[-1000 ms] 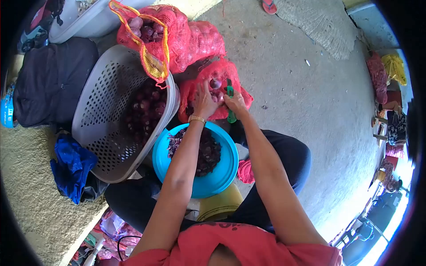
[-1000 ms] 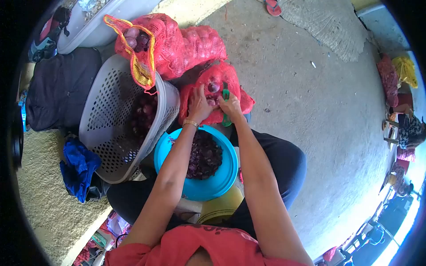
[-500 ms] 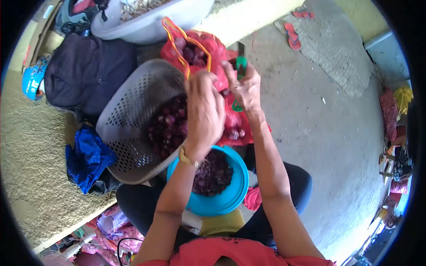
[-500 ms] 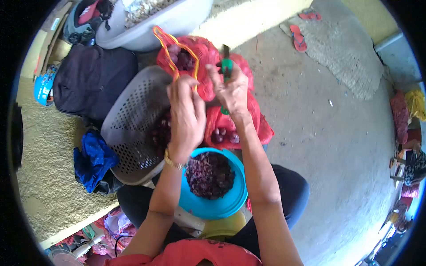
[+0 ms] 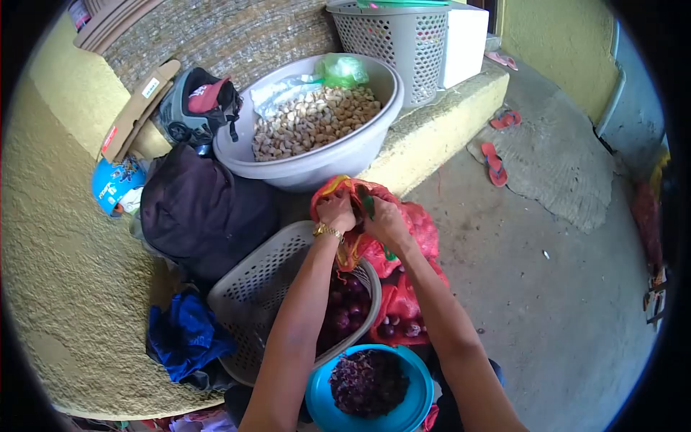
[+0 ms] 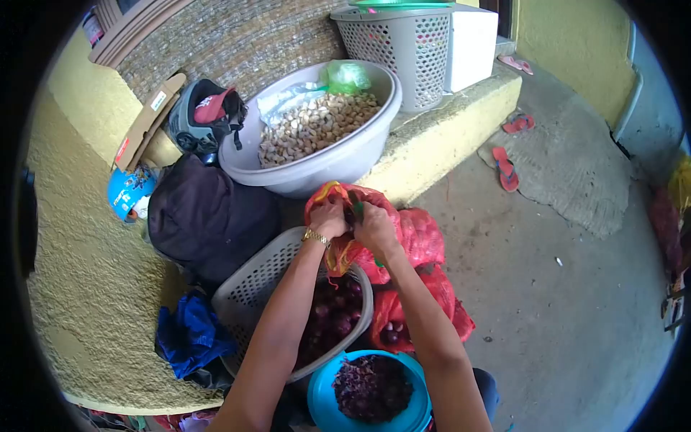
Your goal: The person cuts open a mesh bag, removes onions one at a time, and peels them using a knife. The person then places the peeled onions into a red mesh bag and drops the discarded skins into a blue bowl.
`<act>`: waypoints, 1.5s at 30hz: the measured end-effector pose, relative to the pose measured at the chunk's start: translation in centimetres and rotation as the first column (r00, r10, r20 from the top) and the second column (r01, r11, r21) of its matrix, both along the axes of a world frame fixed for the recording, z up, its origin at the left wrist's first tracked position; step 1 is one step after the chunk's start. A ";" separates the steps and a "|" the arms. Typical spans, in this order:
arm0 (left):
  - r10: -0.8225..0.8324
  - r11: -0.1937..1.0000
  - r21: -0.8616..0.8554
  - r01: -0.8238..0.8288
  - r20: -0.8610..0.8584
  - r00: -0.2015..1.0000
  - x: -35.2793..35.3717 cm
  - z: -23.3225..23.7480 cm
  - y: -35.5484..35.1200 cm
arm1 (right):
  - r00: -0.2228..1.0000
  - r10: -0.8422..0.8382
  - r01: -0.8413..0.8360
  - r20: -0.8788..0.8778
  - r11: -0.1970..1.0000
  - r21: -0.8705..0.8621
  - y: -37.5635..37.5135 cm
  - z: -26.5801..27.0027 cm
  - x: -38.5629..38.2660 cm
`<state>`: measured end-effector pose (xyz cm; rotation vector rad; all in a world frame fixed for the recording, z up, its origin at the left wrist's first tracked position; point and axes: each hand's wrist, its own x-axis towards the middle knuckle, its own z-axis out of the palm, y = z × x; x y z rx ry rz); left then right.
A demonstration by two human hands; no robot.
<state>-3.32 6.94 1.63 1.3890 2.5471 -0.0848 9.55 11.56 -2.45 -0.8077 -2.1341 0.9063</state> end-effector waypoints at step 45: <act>-0.265 0.477 0.877 0.067 0.071 0.962 11.0 5.1 -9.4 | 0.987 -0.106 0.111 -0.125 0.993 0.036 -1.2 3.3 7.7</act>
